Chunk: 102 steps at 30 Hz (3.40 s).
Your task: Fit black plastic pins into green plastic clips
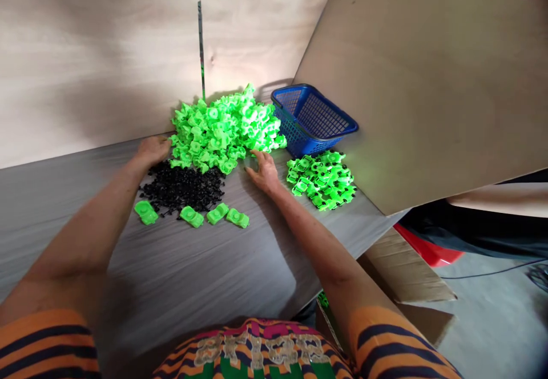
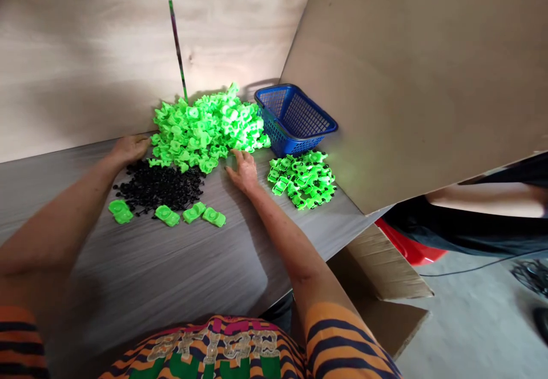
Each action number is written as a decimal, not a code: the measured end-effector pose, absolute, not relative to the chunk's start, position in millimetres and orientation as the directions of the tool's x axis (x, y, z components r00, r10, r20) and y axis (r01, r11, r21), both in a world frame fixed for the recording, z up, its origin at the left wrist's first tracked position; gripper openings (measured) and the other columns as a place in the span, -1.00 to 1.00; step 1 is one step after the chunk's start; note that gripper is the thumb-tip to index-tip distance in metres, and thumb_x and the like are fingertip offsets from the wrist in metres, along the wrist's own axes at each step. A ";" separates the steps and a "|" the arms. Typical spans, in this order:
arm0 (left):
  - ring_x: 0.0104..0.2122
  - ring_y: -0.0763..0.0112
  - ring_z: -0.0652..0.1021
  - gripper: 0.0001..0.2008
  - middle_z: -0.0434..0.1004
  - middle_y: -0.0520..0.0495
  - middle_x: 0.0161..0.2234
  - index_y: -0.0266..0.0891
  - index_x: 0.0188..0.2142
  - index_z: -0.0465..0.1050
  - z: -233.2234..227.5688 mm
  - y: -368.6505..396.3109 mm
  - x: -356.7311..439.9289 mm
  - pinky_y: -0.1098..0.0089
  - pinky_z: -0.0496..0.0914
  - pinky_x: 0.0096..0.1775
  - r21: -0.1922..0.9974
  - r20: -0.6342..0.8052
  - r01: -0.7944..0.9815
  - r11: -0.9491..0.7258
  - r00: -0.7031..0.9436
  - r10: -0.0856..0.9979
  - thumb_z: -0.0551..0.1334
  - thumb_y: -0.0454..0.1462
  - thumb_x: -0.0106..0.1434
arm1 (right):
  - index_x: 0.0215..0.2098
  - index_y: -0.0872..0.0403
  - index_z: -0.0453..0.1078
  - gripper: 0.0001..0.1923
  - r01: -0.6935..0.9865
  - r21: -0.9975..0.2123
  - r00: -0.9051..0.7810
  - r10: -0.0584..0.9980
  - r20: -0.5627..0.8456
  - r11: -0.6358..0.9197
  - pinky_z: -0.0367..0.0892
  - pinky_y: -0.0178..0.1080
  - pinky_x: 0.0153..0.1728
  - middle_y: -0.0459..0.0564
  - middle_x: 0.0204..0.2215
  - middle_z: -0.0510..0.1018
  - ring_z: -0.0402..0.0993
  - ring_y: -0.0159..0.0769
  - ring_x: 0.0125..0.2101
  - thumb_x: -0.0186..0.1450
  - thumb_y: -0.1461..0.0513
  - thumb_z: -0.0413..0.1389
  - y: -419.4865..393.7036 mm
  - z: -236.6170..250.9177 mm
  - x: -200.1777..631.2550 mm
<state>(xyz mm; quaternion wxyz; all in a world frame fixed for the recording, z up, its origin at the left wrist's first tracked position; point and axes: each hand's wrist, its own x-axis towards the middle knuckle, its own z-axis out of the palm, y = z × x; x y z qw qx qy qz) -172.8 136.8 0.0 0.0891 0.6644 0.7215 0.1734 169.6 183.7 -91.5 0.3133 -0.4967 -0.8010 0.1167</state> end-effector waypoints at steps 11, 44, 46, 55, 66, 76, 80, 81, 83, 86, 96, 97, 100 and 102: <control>0.18 -0.08 0.52 -0.44 0.59 -0.22 0.14 -0.12 0.23 0.48 12.4 103.3 -129.9 0.06 0.41 0.13 0.015 -0.110 0.990 0.139 -0.136 0.985 0.20 -0.29 0.22 | 0.18 0.05 0.42 -0.52 0.711 -0.353 -0.509 0.792 0.338 0.608 0.26 -0.04 0.05 0.17 0.01 0.43 0.25 -0.03 0.04 0.35 0.38 -0.03 150.7 -80.9 123.0; -0.46 0.39 0.56 -0.61 0.59 -0.06 -0.49 -0.29 -0.42 0.65 -8.2 80.3 -73.1 0.47 0.41 -0.52 0.997 -0.032 -0.074 0.020 -0.167 0.985 0.54 -0.13 -0.26 | -0.10 0.10 0.51 -0.81 0.614 -0.345 -0.662 0.702 0.263 0.709 0.14 -0.10 -0.07 0.16 -0.17 0.55 0.33 -0.07 -0.05 0.38 0.28 0.08 122.5 -74.7 113.9; -0.47 0.40 0.54 -0.58 0.59 -0.05 -0.48 -0.27 -0.38 0.67 -9.3 80.9 -75.4 0.45 0.41 -0.49 0.997 -0.023 -0.080 0.010 -0.159 0.987 0.55 -0.13 -0.27 | -0.16 0.10 0.52 -0.83 0.601 -0.395 -0.646 0.713 0.271 0.695 0.17 -0.10 -0.06 0.15 -0.19 0.56 0.36 -0.08 -0.06 0.35 0.30 0.10 123.2 -74.5 115.1; -0.31 0.31 0.57 -0.80 0.66 -0.08 -0.37 -0.19 -0.47 0.68 -3.1 79.9 -85.1 0.33 0.42 -0.19 0.953 0.233 0.197 -0.228 -0.001 0.972 0.48 -0.19 -0.15 | -0.40 0.06 0.43 -0.78 -0.067 -0.986 -0.385 0.908 0.164 0.150 0.36 -0.32 -0.39 -0.13 -0.47 0.57 0.46 -0.38 -0.44 0.14 0.10 0.29 135.5 -48.9 126.1; -0.52 0.44 0.53 -0.44 0.56 0.02 -0.45 -0.24 -0.08 0.62 1.5 81.2 -83.5 0.46 0.41 -0.52 0.986 0.131 -0.083 -0.146 -0.163 0.978 0.50 -0.22 -0.15 | -0.41 0.04 0.37 -0.67 -0.221 -0.958 -0.392 0.883 0.257 0.181 0.40 -0.36 -0.52 -0.21 -0.55 0.49 0.44 -0.45 -0.55 0.07 0.04 0.36 137.2 -20.7 76.8; -0.48 0.48 0.56 -0.32 0.61 0.02 -0.39 -0.26 0.02 0.53 -1.8 79.4 -66.1 0.52 0.47 -0.52 0.949 0.047 -0.286 -0.131 -0.283 0.958 0.54 -0.23 -0.17 | -0.31 0.01 0.33 -0.80 -0.051 -0.895 -0.213 0.871 0.443 0.443 0.37 -0.30 -0.35 -0.13 -0.43 0.48 0.41 -0.39 -0.40 0.26 0.08 0.18 124.4 -36.3 65.0; -0.52 0.43 0.58 -0.29 0.61 0.01 -0.37 -0.26 0.09 0.50 -1.4 74.6 -64.6 0.47 0.48 -0.59 0.973 0.021 -0.222 -0.060 -0.176 0.984 0.50 -0.22 -0.11 | -0.27 0.02 0.37 -0.93 0.187 -0.764 -0.259 0.781 0.568 0.618 0.35 -0.29 -0.33 -0.08 -0.37 0.50 0.41 -0.36 -0.38 0.34 0.19 0.10 122.9 -34.4 87.8; -0.53 0.43 0.58 -0.30 0.61 0.00 -0.36 -0.25 0.09 0.51 -1.5 73.5 -63.4 0.46 0.48 -0.61 0.978 0.023 -0.202 -0.055 -0.157 0.987 0.49 -0.22 -0.10 | -0.25 0.03 0.38 -0.94 0.241 -0.712 -0.281 0.750 0.599 0.659 0.36 -0.27 -0.30 -0.06 -0.35 0.51 0.41 -0.35 -0.35 0.36 0.21 0.09 121.6 -33.6 93.3; -0.54 0.43 0.58 -0.33 0.61 0.00 -0.35 -0.25 0.07 0.54 -2.4 71.8 -60.2 0.47 0.47 -0.62 0.985 0.028 -0.162 -0.050 -0.135 0.990 0.48 -0.23 -0.10 | -0.21 0.02 0.39 -0.92 0.299 -0.621 -0.328 0.690 0.645 0.724 0.37 -0.25 -0.25 -0.02 -0.30 0.52 0.43 -0.33 -0.31 0.40 0.24 0.05 118.1 -32.3 101.7; -0.55 0.42 0.57 -0.37 0.62 -0.02 -0.35 -0.26 0.03 0.58 -5.2 71.1 -55.6 0.52 0.39 -0.67 0.993 0.034 -0.110 -0.047 -0.118 0.992 0.47 -0.25 -0.12 | -0.16 0.02 0.39 -0.88 0.327 -0.541 -0.386 0.632 0.672 0.775 0.38 -0.25 -0.22 0.02 -0.25 0.51 0.44 -0.30 -0.26 0.44 0.25 0.00 112.8 -31.3 106.2; -0.65 0.58 0.44 -0.48 0.66 -0.08 -0.23 -0.21 -0.08 0.66 -14.5 73.8 -57.2 0.53 0.31 -0.67 0.997 0.080 0.005 -0.080 -0.158 0.984 0.35 -0.35 -0.13 | -0.18 0.03 0.41 -0.81 0.504 -0.469 -0.384 0.674 0.631 0.725 0.33 -0.27 -0.22 -0.01 -0.30 0.47 0.41 -0.29 -0.29 0.42 0.32 -0.05 107.1 -26.7 101.9; -0.65 0.58 0.44 -0.48 0.66 -0.09 -0.21 -0.22 -0.08 0.66 -14.8 73.7 -57.0 0.53 0.32 -0.67 0.997 0.083 0.007 -0.083 -0.159 0.984 0.36 -0.34 -0.13 | -0.20 0.04 0.40 -0.82 0.514 -0.465 -0.381 0.677 0.629 0.721 0.32 -0.27 -0.22 0.00 -0.30 0.47 0.40 -0.29 -0.30 0.42 0.31 -0.04 106.7 -26.3 101.9; -0.64 0.56 0.45 -0.48 0.67 -0.11 -0.21 -0.23 -0.07 0.65 -14.7 73.0 -55.1 0.52 0.34 -0.67 0.995 0.102 0.002 -0.103 -0.156 0.983 0.39 -0.29 -0.12 | -0.22 0.04 0.40 -0.84 0.548 -0.457 -0.381 0.695 0.609 0.701 0.30 -0.27 -0.23 0.00 -0.32 0.46 0.39 -0.27 -0.30 0.41 0.31 -0.02 105.8 -25.3 101.9; -0.65 0.56 0.44 -0.48 0.67 -0.11 -0.23 -0.24 -0.07 0.65 -14.2 72.2 -53.6 0.51 0.34 -0.67 0.993 0.118 0.004 -0.119 -0.151 0.981 0.40 -0.26 -0.10 | -0.23 0.04 0.40 -0.85 0.570 -0.457 -0.377 0.712 0.592 0.682 0.29 -0.26 -0.23 0.00 -0.32 0.45 0.38 -0.25 -0.30 0.40 0.32 -0.01 105.6 -24.8 101.9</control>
